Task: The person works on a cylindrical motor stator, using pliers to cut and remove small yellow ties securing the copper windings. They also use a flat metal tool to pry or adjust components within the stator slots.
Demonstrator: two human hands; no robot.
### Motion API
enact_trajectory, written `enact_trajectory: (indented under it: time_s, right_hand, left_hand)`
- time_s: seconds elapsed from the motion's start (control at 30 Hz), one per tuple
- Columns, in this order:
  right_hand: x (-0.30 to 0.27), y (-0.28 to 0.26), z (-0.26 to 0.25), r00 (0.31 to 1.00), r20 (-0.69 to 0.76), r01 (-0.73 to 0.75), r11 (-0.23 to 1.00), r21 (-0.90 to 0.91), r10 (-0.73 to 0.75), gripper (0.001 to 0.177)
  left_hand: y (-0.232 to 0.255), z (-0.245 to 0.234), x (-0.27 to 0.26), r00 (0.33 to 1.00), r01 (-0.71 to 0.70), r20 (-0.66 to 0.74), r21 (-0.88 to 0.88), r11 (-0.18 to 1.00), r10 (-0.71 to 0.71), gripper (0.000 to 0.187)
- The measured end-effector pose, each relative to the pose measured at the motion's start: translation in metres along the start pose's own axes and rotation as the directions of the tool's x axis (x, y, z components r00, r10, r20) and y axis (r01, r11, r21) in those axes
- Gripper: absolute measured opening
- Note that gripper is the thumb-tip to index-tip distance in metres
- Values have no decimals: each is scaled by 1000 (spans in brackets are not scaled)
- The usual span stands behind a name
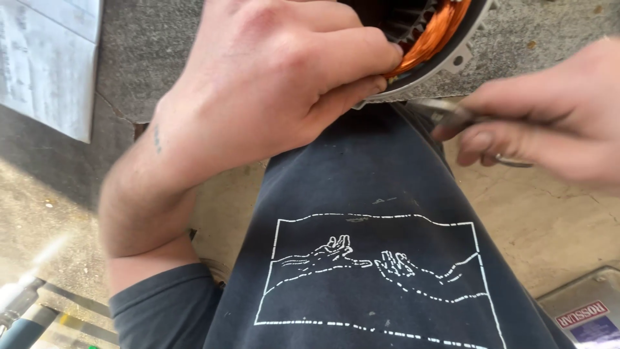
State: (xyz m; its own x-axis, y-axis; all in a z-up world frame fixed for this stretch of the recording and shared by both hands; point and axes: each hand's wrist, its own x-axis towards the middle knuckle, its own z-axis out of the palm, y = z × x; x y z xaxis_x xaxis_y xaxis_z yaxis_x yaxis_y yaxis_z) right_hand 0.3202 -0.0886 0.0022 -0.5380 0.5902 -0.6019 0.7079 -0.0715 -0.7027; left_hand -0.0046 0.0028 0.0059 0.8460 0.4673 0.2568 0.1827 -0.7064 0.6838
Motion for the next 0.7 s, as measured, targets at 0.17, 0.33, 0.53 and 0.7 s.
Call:
enact_trajectory:
  time_s: [0.17, 0.33, 0.53, 0.7]
  right_hand:
    - [16, -10, -16, 872, 110, -489, 859, 155, 476, 22]
    - [20, -16, -25, 782, 205, -606, 795, 30, 588, 26]
    - [40, -56, -35, 693, 221, -682, 723, -109, 687, 19]
    - [11, -7, -23, 780, 179, -625, 761, 173, 599, 25]
  left_hand:
    - [0, 6, -2, 999, 1, -34, -12, 1000, -1, 14]
    - [0, 7, 0, 994, -38, -100, -10, 999, 37, 11]
    - [6, 3, 5, 995, -4, -102, 36, 999, 7, 7]
    - [2, 4, 4, 995, -14, -103, 33, 999, 18, 7]
